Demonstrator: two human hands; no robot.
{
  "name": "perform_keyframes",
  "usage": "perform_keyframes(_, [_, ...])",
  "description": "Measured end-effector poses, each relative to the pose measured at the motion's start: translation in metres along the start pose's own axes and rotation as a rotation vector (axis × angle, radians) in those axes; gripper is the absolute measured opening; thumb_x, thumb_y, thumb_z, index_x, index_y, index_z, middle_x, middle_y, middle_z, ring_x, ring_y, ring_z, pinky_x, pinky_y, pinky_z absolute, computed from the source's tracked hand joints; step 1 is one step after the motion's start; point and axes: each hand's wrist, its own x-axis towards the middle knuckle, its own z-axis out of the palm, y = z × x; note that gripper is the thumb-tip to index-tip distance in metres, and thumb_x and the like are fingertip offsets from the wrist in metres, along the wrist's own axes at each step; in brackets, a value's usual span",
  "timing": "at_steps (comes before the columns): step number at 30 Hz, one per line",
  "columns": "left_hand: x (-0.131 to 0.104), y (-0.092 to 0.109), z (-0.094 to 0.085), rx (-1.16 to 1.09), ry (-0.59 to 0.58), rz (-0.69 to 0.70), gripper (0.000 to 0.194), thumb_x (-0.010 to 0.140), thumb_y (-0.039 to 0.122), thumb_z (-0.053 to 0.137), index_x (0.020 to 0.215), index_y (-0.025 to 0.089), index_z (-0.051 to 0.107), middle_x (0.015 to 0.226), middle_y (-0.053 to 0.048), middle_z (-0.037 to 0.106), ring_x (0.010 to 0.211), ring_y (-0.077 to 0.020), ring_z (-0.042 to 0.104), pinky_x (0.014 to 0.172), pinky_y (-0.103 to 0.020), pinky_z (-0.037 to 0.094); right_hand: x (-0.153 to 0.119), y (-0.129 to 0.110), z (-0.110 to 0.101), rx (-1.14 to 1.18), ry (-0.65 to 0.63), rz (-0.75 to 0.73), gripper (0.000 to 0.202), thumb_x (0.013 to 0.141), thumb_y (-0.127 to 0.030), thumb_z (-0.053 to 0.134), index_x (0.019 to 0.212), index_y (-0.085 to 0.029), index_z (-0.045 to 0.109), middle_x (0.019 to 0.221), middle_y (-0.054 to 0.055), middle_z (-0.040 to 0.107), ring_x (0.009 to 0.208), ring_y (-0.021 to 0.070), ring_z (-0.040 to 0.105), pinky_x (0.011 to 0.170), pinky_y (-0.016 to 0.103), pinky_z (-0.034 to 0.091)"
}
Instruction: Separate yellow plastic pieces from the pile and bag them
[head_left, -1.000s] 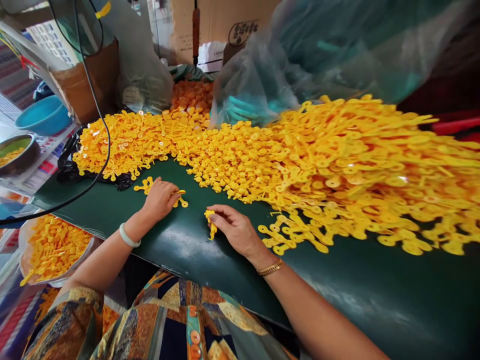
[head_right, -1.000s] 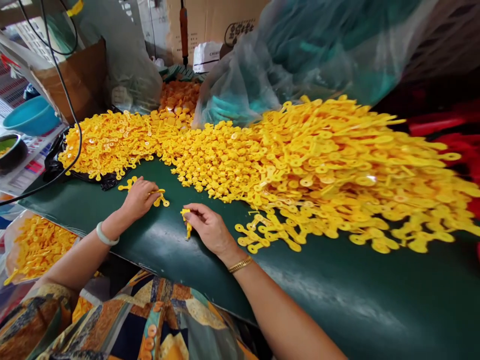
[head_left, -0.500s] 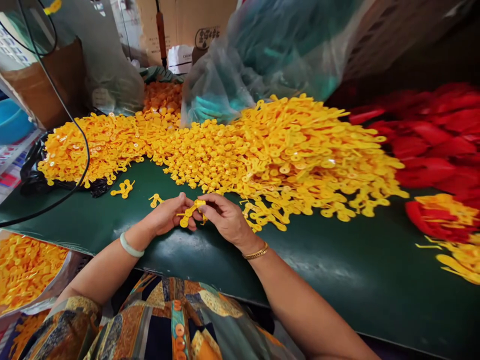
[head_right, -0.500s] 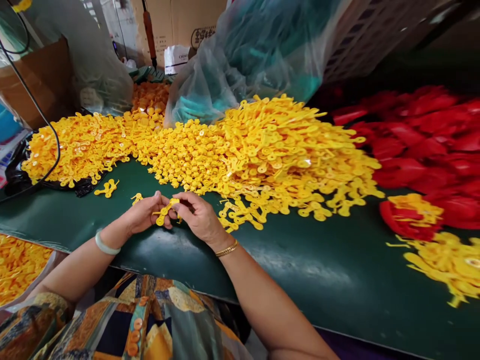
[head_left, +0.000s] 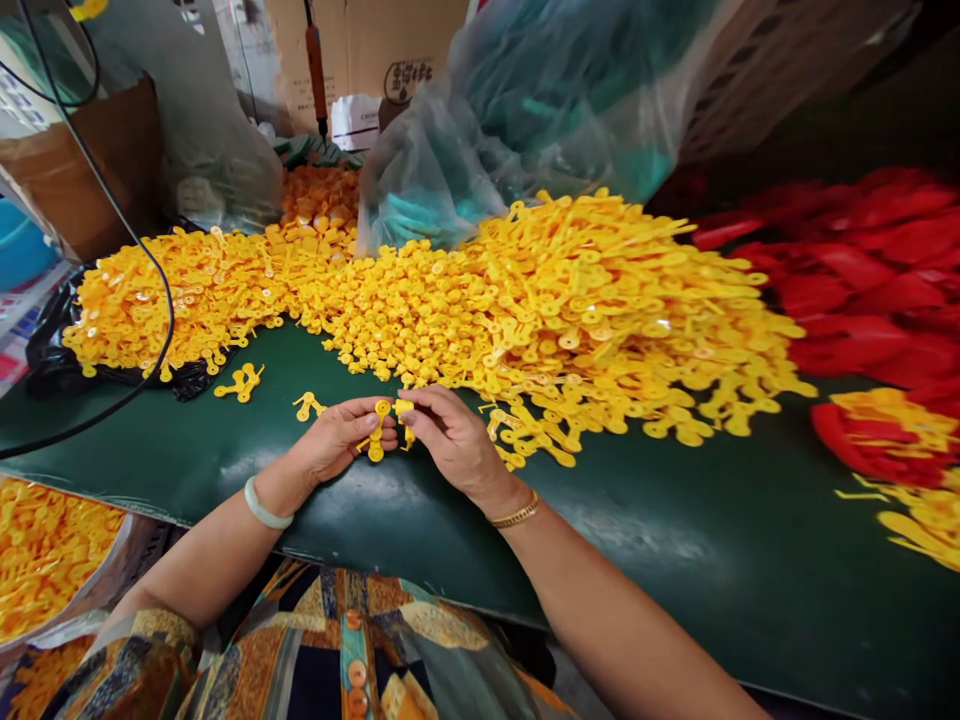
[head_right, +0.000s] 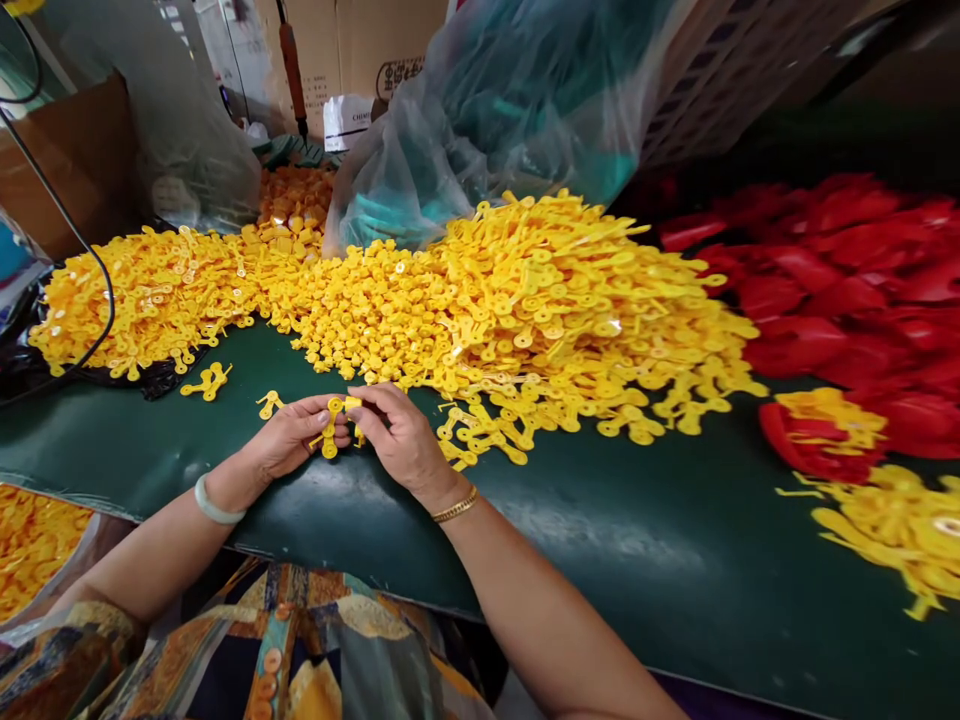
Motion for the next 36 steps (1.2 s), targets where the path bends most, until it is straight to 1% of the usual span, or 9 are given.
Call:
perform_keyframes(4, [-0.001, -0.003, 0.002, 0.047, -0.024, 0.067, 0.042, 0.073, 0.031, 0.080, 0.109, 0.013, 0.070, 0.092, -0.009, 0.072, 0.079, -0.0160, 0.067, 0.083, -0.033, 0.052, -0.004, -0.003, 0.009, -0.062, -0.015, -0.080, 0.018, 0.094, -0.029, 0.055, 0.109, -0.023, 0.064, 0.097, 0.006, 0.065, 0.093, 0.0198, 0.063, 0.087, 0.036, 0.052])
perform_keyframes(9, [-0.001, -0.009, 0.003, 0.188, 0.007, 0.139, 0.041, 0.076, 0.038, 0.075, 0.110, 0.015, 0.072, 0.087, -0.006, 0.070, 0.078, -0.0150, 0.063, 0.081, -0.032, 0.051, -0.008, -0.004, 0.016, -0.157, 0.010, -0.073, 0.019, 0.095, -0.029, 0.052, 0.109, -0.023, 0.063, 0.098, 0.008, 0.066, 0.094, 0.0220, 0.063, 0.086, 0.038, 0.053])
perform_keyframes(14, [-0.004, -0.013, 0.003, 0.554, 0.146, 0.318, 0.037, 0.083, 0.041, 0.065, 0.112, 0.019, 0.071, 0.093, -0.005, 0.067, 0.084, -0.0159, 0.061, 0.081, -0.031, 0.049, -0.010, -0.006, 0.019, -0.196, 0.026, -0.054, 0.019, 0.095, -0.030, 0.051, 0.109, -0.023, 0.063, 0.097, 0.009, 0.067, 0.093, 0.0227, 0.063, 0.086, 0.040, 0.053])
perform_keyframes(21, [-0.009, -0.015, 0.004, 1.058, 0.189, 0.600, 0.036, 0.096, 0.032, 0.047, 0.126, 0.022, 0.063, 0.095, -0.007, 0.064, 0.086, -0.0165, 0.057, 0.082, -0.030, 0.048, -0.011, -0.010, 0.027, -0.137, 0.098, 0.018, 0.014, 0.094, -0.031, 0.054, 0.100, -0.021, 0.064, 0.089, 0.007, 0.064, 0.083, 0.0203, 0.062, 0.079, 0.035, 0.052])
perform_keyframes(25, [-0.010, -0.015, 0.004, 1.229, 0.210, 0.659, 0.038, 0.097, 0.028, 0.042, 0.128, 0.020, 0.061, 0.099, -0.010, 0.065, 0.089, -0.0182, 0.058, 0.084, -0.031, 0.048, -0.012, -0.010, 0.031, -0.119, 0.102, 0.071, 0.015, 0.094, -0.033, 0.055, 0.096, -0.021, 0.065, 0.084, 0.005, 0.063, 0.078, 0.0193, 0.061, 0.075, 0.034, 0.052])
perform_keyframes(28, [-0.011, -0.015, 0.005, 1.289, 0.231, 0.650, 0.037, 0.097, 0.027, 0.041, 0.127, 0.019, 0.061, 0.097, -0.010, 0.065, 0.088, -0.0188, 0.058, 0.082, -0.032, 0.048, -0.013, -0.009, 0.033, -0.132, 0.103, 0.071, 0.017, 0.095, -0.034, 0.053, 0.097, -0.022, 0.065, 0.086, 0.006, 0.064, 0.080, 0.0199, 0.062, 0.076, 0.034, 0.052])
perform_keyframes(30, [-0.012, -0.013, 0.006, 1.295, 0.238, 0.650, 0.036, 0.096, 0.026, 0.042, 0.124, 0.020, 0.063, 0.095, -0.010, 0.065, 0.087, -0.0190, 0.058, 0.082, -0.032, 0.047, -0.014, -0.008, 0.032, -0.168, 0.093, 0.018, 0.018, 0.096, -0.033, 0.051, 0.100, -0.022, 0.064, 0.089, 0.008, 0.065, 0.085, 0.0213, 0.062, 0.080, 0.036, 0.053])
perform_keyframes(33, [-0.013, -0.010, 0.005, 1.209, 0.216, 0.623, 0.032, 0.095, 0.026, 0.044, 0.118, 0.020, 0.066, 0.090, -0.007, 0.065, 0.083, -0.0179, 0.058, 0.079, -0.030, 0.047, -0.013, -0.006, 0.030, -0.249, 0.039, -0.083, 0.020, 0.096, -0.032, 0.049, 0.106, -0.021, 0.064, 0.093, 0.010, 0.066, 0.090, 0.0236, 0.062, 0.084, 0.039, 0.052])
perform_keyframes(36, [-0.014, -0.008, 0.005, 1.083, 0.188, 0.569, 0.029, 0.095, 0.028, 0.046, 0.111, 0.020, 0.068, 0.084, -0.004, 0.063, 0.077, -0.0157, 0.057, 0.074, -0.028, 0.046, -0.012, -0.007, 0.027, -0.298, -0.003, -0.111, 0.022, 0.097, -0.033, 0.048, 0.107, -0.022, 0.065, 0.094, 0.011, 0.066, 0.090, 0.0242, 0.062, 0.085, 0.040, 0.052])
